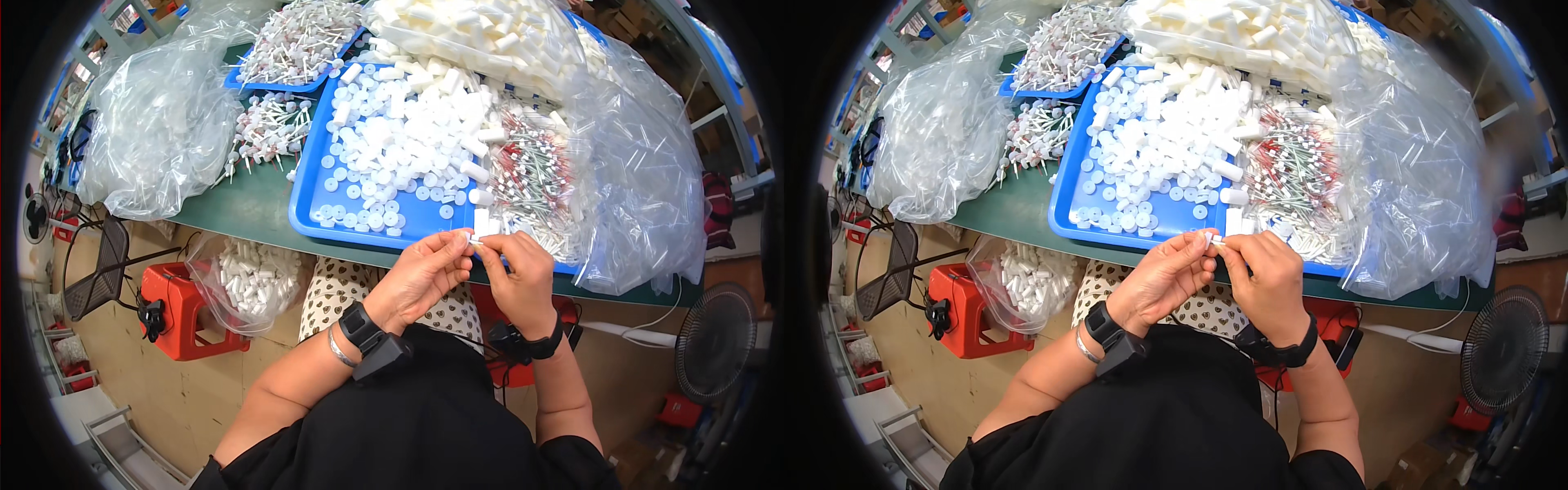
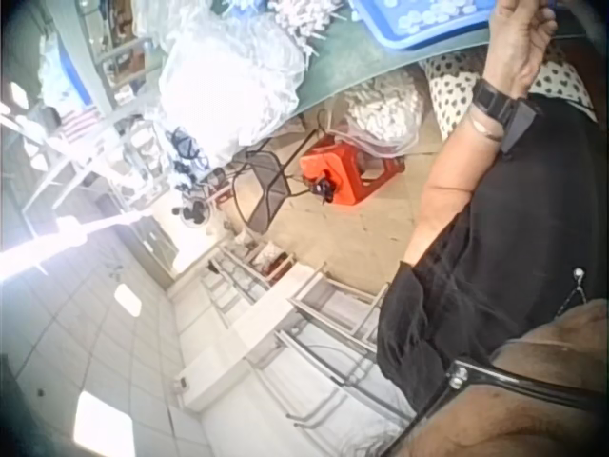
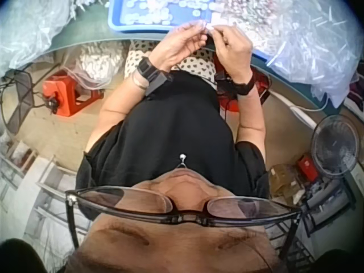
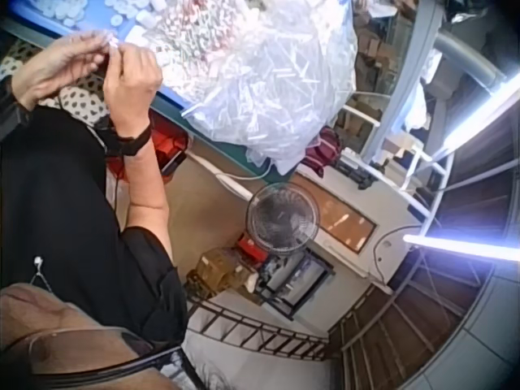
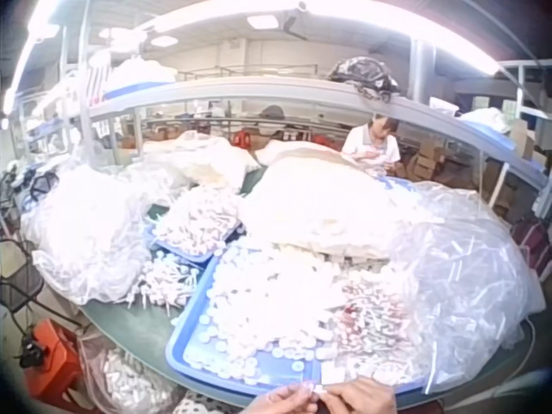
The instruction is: The person sits at a workbench and repeatedly picks up small white plastic caps and thin metal rods. They insert the rods into the caps and place the assembled units into a blue tray. The process is repetitive and involves handling small parts by hand.
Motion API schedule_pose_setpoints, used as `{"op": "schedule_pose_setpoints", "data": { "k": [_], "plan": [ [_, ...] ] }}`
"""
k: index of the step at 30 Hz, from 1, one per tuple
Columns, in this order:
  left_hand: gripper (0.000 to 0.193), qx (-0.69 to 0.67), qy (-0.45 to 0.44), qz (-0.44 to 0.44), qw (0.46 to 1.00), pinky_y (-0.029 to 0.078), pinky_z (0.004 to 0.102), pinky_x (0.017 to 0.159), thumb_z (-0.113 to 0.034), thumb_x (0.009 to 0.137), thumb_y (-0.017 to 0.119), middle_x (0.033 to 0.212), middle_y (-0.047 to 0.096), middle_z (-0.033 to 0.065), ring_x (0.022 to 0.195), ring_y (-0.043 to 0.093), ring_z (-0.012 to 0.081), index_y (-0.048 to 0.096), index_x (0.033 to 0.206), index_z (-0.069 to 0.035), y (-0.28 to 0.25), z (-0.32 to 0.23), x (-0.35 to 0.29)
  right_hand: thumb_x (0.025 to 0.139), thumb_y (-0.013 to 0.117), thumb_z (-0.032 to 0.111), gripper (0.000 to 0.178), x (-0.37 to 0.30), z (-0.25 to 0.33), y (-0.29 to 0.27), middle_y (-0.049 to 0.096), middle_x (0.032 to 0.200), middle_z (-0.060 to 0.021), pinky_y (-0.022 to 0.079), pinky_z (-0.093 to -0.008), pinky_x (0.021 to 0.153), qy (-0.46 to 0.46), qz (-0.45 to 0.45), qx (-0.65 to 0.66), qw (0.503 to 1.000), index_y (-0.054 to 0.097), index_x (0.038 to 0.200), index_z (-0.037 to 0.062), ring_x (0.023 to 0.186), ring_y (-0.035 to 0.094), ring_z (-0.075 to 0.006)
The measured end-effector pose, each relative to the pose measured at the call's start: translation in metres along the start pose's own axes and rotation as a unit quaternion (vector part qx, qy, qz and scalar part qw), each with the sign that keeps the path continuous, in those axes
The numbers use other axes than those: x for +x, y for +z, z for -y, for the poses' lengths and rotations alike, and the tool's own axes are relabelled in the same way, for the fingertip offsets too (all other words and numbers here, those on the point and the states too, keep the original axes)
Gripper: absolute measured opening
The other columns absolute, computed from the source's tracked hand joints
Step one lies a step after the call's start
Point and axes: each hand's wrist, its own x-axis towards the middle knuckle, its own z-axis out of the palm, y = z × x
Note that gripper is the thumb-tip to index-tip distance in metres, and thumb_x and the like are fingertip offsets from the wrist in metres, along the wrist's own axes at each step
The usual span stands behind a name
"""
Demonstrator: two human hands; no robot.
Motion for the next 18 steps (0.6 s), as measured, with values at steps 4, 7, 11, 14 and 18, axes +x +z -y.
{"op": "schedule_pose_setpoints", "data": {
  "k": [4, 7, 11, 14, 18],
  "plan": [
    [0.026, -0.045, -0.026, 0.029, 0.998, 0.053, 0.0242, 0.074, -0.021, 0.099, 0.060, 0.091, 0.065, -0.0003, 0.079, 0.061, 0.0076, 0.062, 0.119, -0.005, -0.003, 0.004, 0.003, 0.083, 0.072, 0.002, 0.006, -0.009, 0.000, 0.010, 0.064, 0.071, -0.0099, 0.045, -0.0336, 0.055, 0.158, -0.003, 0.163, 0.974, 0.067, 0.085, 0.0011, 0.060, 0.059, -0.0246],
    [0.027, -0.031, -0.030, 0.029, 0.999, 0.053, 0.0238, 0.073, -0.022, 0.099, 0.061, 0.089, 0.064, -0.0010, 0.078, 0.060, 0.0076, 0.062, 0.120, -0.005, -0.004, 0.004, 0.003, 0.084, 0.071, 0.004, 0.005, -0.010, 0.001, 0.009, 0.066, 0.074, -0.0107, 0.047, -0.0349, 0.057, 0.162, 0.005, 0.153, 0.975, 0.067, 0.085, 0.0011, 0.063, 0.061, -0.0264],
    [0.030, 0.001, -0.013, -0.005, 1.000, 0.052, 0.0225, 0.070, -0.024, 0.099, 0.062, 0.085, 0.062, -0.0018, 0.075, 0.058, 0.0073, 0.061, 0.119, -0.003, -0.002, 0.002, 0.004, 0.087, 0.070, 0.007, 0.007, -0.009, -0.004, 0.002, 0.067, 0.077, -0.0125, 0.049, -0.0346, 0.060, 0.068, 0.048, 0.039, 0.996, 0.070, 0.090, 0.0009, 0.066, 0.063, -0.0272],
    [0.032, 0.020, 0.023, -0.034, 0.999, 0.050, 0.0215, 0.067, -0.026, 0.098, 0.063, 0.082, 0.060, -0.0024, 0.073, 0.056, 0.0066, 0.061, 0.119, -0.002, 0.003, -0.006, 0.000, 0.089, 0.068, 0.010, 0.010, -0.008, -0.019, -0.009, 0.068, 0.080, -0.0138, 0.050, -0.0369, 0.063, 0.104, 0.064, 0.041, 0.992, 0.070, 0.093, 0.0019, 0.069, 0.064, -0.0291],
    [0.030, 0.011, 0.061, -0.059, 0.996, 0.050, 0.0207, 0.066, -0.027, 0.098, 0.063, 0.081, 0.060, -0.0023, 0.071, 0.057, 0.0062, 0.063, 0.116, -0.004, 0.001, -0.021, -0.002, 0.086, 0.068, 0.011, 0.010, 0.001, -0.054, -0.039, 0.068, 0.084, -0.0123, 0.051, -0.0413, 0.069, 0.049, 0.057, -0.148, 0.986, 0.070, 0.091, 0.0033, 0.077, 0.064, -0.0329]
  ]
}}
